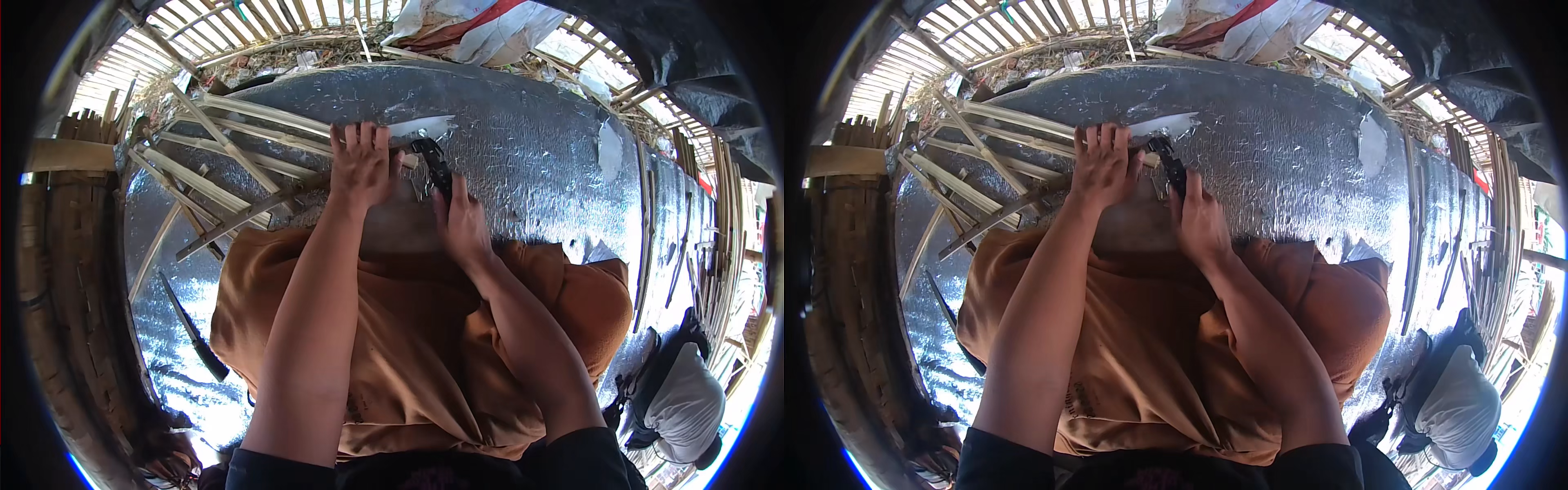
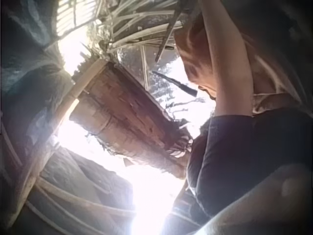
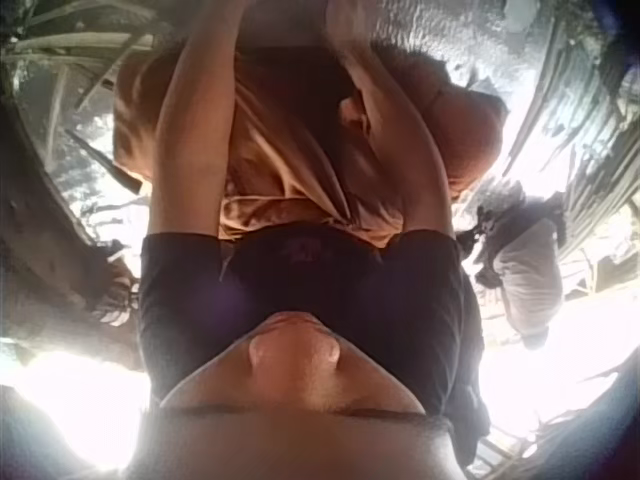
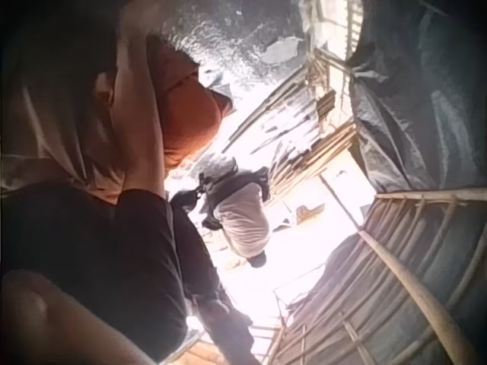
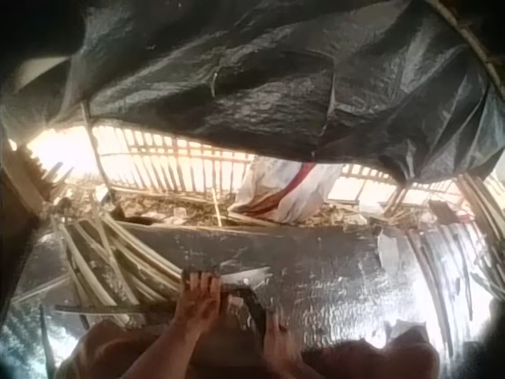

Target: The person uses a tool to cut and shape bamboo strips, then arranges them into a frame and secures them. They handle various sizes of bamboo strips by hand, placing them onto a work surface and fitting them together.

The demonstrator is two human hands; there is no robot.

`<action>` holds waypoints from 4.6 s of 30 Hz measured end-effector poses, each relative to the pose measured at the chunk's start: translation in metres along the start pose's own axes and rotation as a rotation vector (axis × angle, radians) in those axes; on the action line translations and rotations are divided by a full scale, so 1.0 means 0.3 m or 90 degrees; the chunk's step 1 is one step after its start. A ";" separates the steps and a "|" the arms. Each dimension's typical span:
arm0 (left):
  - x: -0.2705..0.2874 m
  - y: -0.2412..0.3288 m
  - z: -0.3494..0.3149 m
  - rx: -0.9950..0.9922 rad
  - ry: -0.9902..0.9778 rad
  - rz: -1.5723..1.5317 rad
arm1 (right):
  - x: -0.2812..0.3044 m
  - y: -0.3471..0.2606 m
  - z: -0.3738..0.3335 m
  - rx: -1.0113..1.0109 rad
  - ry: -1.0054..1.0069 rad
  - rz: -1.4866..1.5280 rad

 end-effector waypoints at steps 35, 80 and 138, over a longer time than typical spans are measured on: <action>0.026 0.015 0.012 -0.042 -0.013 -0.067 | 0.076 0.025 0.027 0.012 0.156 0.068; 0.522 0.011 0.040 0.036 -0.175 -0.432 | 0.062 0.096 0.063 -0.070 0.132 0.147; 0.625 -0.100 0.022 0.018 -0.142 -0.681 | 0.068 0.102 0.067 -0.071 0.139 0.149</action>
Point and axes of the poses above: each hand's wrist, its own z-axis towards the middle knuckle, its own x-axis out of the back of the hand, y = z × x, the point moved 5 cm from there along z, towards the middle knuckle, and after that the axes turned 9 degrees about -y, right-handed, at the moved point
